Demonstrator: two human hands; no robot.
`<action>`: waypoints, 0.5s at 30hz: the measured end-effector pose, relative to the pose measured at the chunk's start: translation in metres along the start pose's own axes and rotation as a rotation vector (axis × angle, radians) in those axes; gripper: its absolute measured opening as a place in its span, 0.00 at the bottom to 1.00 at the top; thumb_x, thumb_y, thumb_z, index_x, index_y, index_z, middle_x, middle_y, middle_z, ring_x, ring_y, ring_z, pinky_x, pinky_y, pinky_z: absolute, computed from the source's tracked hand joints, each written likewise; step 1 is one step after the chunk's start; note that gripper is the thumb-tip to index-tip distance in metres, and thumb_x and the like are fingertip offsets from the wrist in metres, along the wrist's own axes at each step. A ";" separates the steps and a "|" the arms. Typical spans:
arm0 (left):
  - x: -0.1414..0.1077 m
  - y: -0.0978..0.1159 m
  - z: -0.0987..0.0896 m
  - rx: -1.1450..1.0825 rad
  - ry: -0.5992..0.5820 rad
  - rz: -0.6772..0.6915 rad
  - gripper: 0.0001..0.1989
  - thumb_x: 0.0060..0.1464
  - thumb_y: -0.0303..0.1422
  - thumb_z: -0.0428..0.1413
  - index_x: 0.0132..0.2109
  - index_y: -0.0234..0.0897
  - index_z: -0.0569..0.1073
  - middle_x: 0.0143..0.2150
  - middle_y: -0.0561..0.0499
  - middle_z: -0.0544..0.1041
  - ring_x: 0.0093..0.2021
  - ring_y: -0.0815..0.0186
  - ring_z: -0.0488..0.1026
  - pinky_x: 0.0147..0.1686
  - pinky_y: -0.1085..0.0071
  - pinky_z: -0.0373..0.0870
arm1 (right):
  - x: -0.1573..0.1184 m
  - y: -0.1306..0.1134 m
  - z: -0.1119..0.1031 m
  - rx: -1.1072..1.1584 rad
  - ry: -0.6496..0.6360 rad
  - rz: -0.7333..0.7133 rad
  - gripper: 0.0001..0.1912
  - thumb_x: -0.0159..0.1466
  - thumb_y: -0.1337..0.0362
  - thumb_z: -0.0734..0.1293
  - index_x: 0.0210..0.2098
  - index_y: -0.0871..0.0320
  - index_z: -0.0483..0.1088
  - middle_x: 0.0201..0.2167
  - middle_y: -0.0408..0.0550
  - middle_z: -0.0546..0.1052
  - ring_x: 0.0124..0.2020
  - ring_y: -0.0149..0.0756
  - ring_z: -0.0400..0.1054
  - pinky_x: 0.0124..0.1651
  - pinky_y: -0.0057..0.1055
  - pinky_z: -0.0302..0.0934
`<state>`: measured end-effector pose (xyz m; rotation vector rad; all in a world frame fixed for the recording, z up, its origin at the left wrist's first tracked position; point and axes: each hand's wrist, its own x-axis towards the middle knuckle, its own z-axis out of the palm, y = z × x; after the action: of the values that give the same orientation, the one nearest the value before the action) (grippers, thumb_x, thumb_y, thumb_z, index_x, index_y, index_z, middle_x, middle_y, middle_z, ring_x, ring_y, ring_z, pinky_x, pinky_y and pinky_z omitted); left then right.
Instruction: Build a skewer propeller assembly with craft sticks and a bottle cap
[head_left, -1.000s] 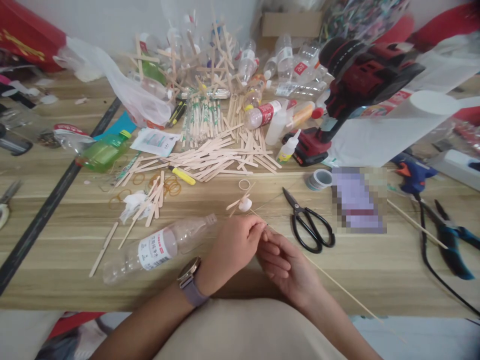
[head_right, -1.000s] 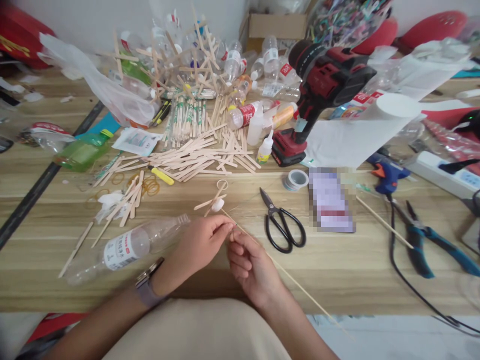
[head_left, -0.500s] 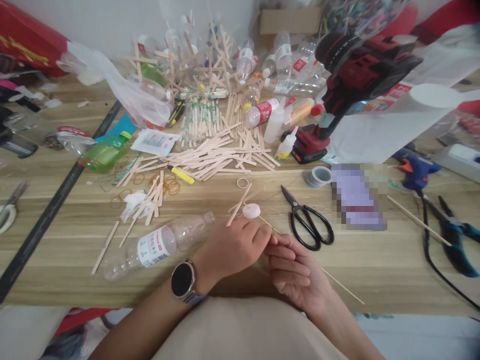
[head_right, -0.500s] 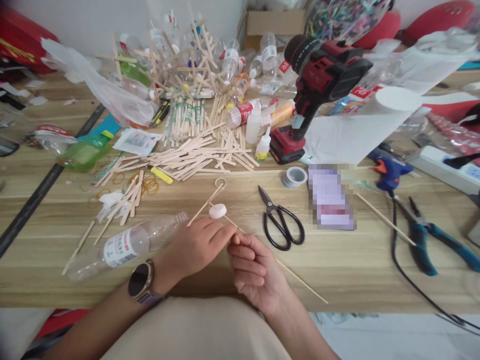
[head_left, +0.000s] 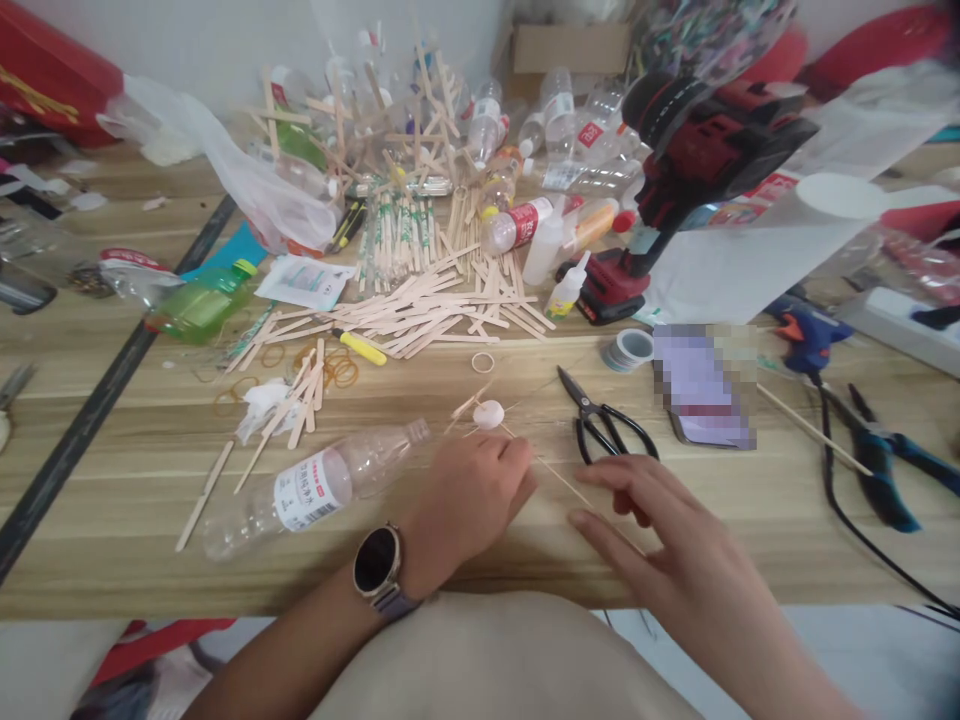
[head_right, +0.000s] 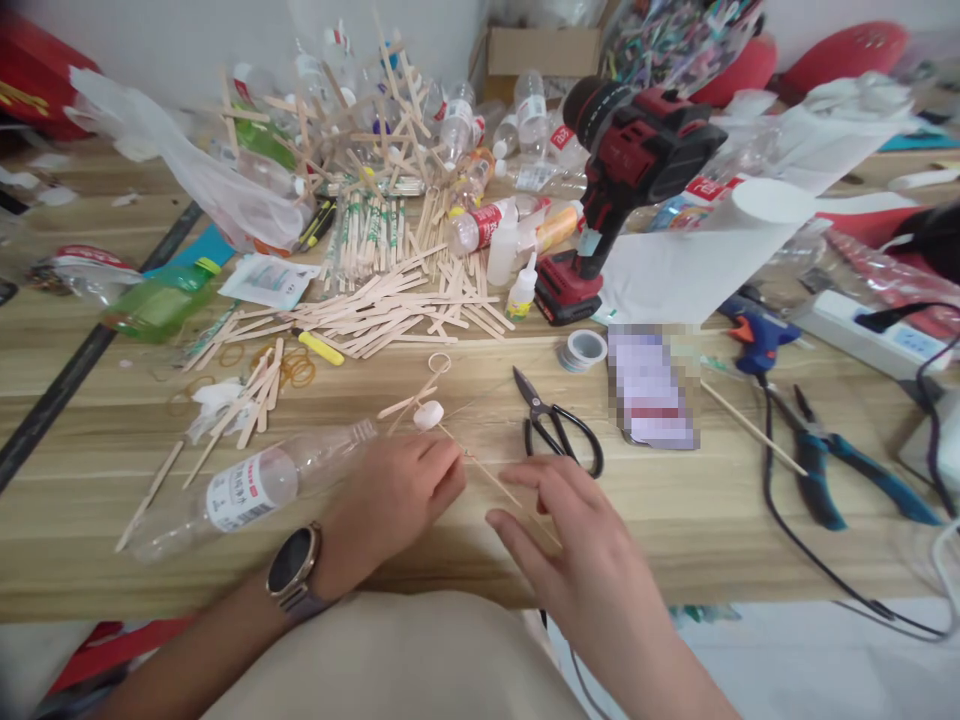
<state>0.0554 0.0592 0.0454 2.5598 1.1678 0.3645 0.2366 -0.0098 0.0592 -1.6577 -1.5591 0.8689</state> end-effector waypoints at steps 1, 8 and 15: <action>0.000 0.001 0.000 -0.022 -0.006 -0.019 0.11 0.62 0.27 0.48 0.32 0.36 0.72 0.27 0.49 0.76 0.27 0.63 0.71 0.26 0.68 0.56 | 0.004 0.004 0.000 -0.092 -0.031 -0.032 0.10 0.59 0.56 0.70 0.38 0.52 0.74 0.27 0.45 0.72 0.24 0.34 0.64 0.24 0.29 0.58; -0.001 0.004 0.008 -0.231 -0.057 -0.134 0.09 0.60 0.26 0.50 0.32 0.37 0.70 0.26 0.54 0.75 0.25 0.68 0.69 0.26 0.71 0.54 | 0.014 0.021 0.014 0.101 -0.377 0.286 0.19 0.61 0.48 0.64 0.23 0.55 0.64 0.19 0.38 0.60 0.22 0.30 0.53 0.24 0.27 0.51; 0.003 0.003 0.017 -0.408 -0.117 -0.181 0.08 0.59 0.26 0.50 0.31 0.37 0.70 0.27 0.54 0.76 0.27 0.68 0.70 0.27 0.72 0.57 | 0.025 0.027 0.003 -0.009 -0.624 0.279 0.17 0.60 0.52 0.63 0.20 0.55 0.62 0.18 0.39 0.60 0.21 0.30 0.52 0.25 0.28 0.47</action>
<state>0.0657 0.0568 0.0310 2.0811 1.1366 0.3615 0.2495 0.0143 0.0345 -1.7306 -1.7381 1.6480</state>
